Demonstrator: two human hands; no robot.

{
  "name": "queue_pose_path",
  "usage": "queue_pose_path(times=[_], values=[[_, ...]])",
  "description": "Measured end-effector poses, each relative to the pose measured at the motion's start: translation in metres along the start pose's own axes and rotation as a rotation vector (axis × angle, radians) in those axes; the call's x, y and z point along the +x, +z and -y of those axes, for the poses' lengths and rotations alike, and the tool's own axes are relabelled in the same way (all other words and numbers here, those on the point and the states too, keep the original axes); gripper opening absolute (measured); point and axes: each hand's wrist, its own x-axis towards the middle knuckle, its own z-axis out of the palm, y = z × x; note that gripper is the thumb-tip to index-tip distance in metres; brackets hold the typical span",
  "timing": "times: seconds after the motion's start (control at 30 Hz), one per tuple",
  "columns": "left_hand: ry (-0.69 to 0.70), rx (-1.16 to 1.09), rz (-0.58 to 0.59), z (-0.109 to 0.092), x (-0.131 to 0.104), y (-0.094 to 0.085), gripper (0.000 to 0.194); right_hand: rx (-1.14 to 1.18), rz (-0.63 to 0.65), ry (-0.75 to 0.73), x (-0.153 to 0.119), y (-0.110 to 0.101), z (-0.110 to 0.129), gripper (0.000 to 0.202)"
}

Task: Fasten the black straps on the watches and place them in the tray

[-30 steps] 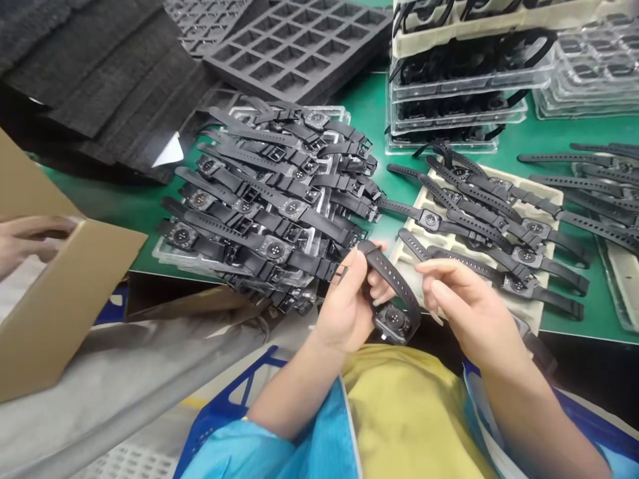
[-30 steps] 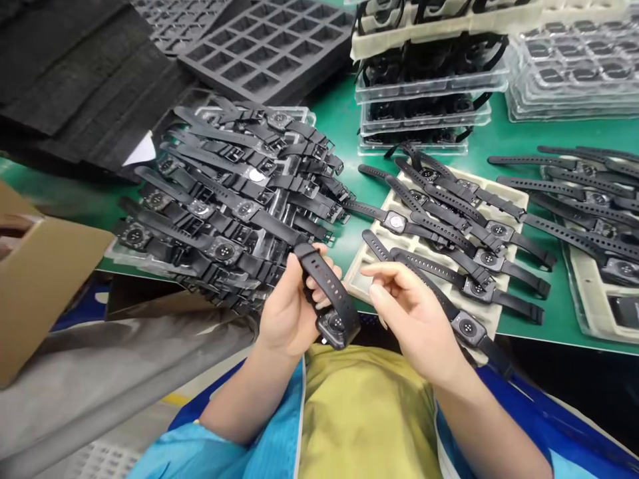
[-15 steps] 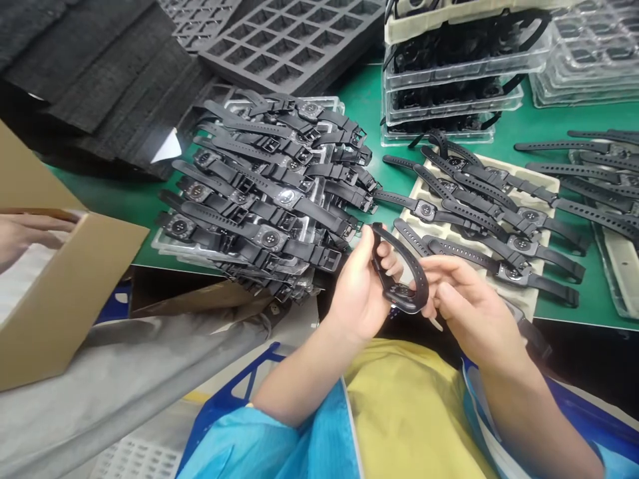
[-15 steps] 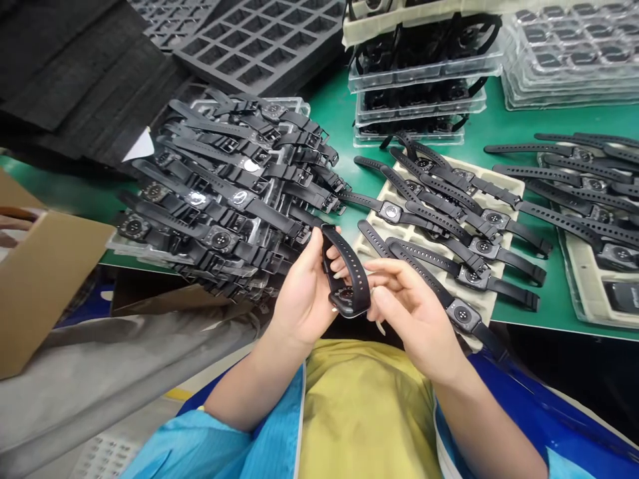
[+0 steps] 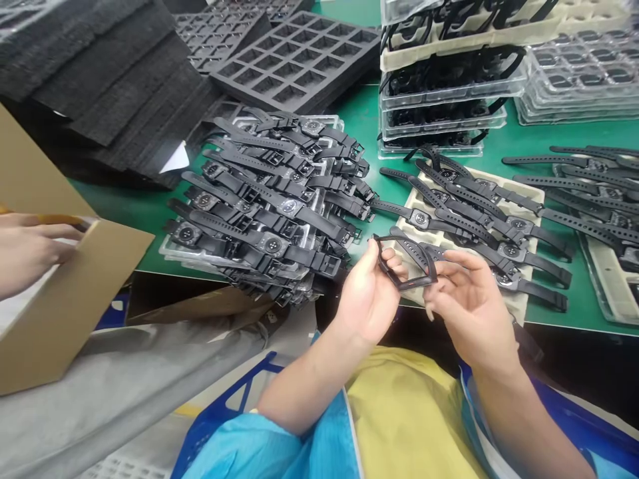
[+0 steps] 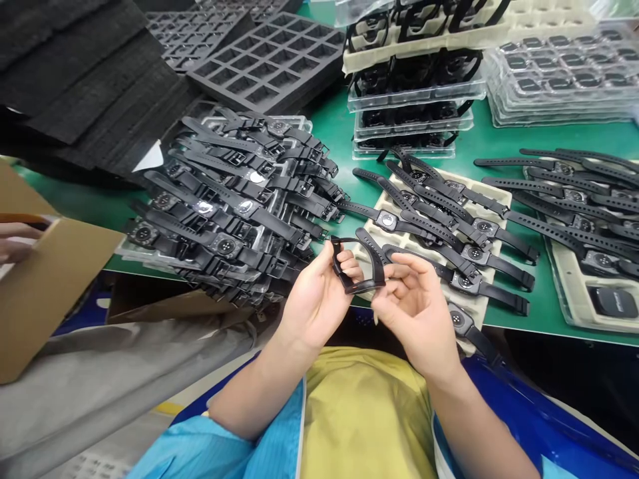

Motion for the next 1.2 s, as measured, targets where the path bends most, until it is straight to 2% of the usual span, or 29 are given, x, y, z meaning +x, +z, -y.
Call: queue_pose_path(times=[0.1, 0.2, 0.47, 0.63, 0.7, 0.77, 0.83, 0.87, 0.97, 1.07, 1.2], values=[[-0.024, -0.014, 0.003, 0.001, 0.000, 0.000, 0.047, -0.128, -0.011, -0.129, -0.003, 0.004, -0.004, 0.060], [-0.027, -0.013, 0.022, 0.003, 0.000, 0.000, 0.046, -0.165, -0.037, -0.162, -0.003, 0.005, -0.006, 0.051], [0.042, 0.016, 0.088, 0.002, 0.000, -0.002, 0.038, -0.206, 0.016, -0.038, -0.004, -0.007, -0.008, 0.046], [0.051, 0.050, 0.136, 0.005, -0.004, -0.008, 0.035, -0.252, 0.030, -0.041, -0.007, -0.010, -0.006, 0.042], [0.104, 0.074, 0.193, 0.009, -0.013, -0.016, 0.025, -0.301, 0.070, -0.042, -0.015, -0.015, 0.001, 0.043], [0.157, 0.112, 0.271, 0.015, -0.026, -0.029, 0.017, -0.378, 0.171, 0.005, -0.027, -0.028, 0.009, 0.050], [0.139, 0.164, 0.334, 0.023, -0.038, -0.047, 0.036, -0.453, 0.304, 0.121, -0.040, -0.046, 0.015, 0.061], [0.116, 0.193, 0.340, 0.027, -0.041, -0.056, 0.041, -0.500, 0.327, 0.203, -0.046, -0.056, 0.016, 0.064], [0.108, 0.267, 0.280, 0.036, -0.045, -0.079, 0.044, -0.607, 0.513, 0.365, -0.058, -0.078, 0.016, 0.074], [0.133, 0.322, 0.273, 0.038, -0.043, -0.092, 0.043, -0.680, 0.607, 0.410, -0.062, -0.078, 0.010, 0.077], [0.127, 0.374, 0.282, 0.032, -0.045, -0.093, 0.046, -0.681, 0.507, 0.401, -0.057, -0.060, 0.002, 0.063]])
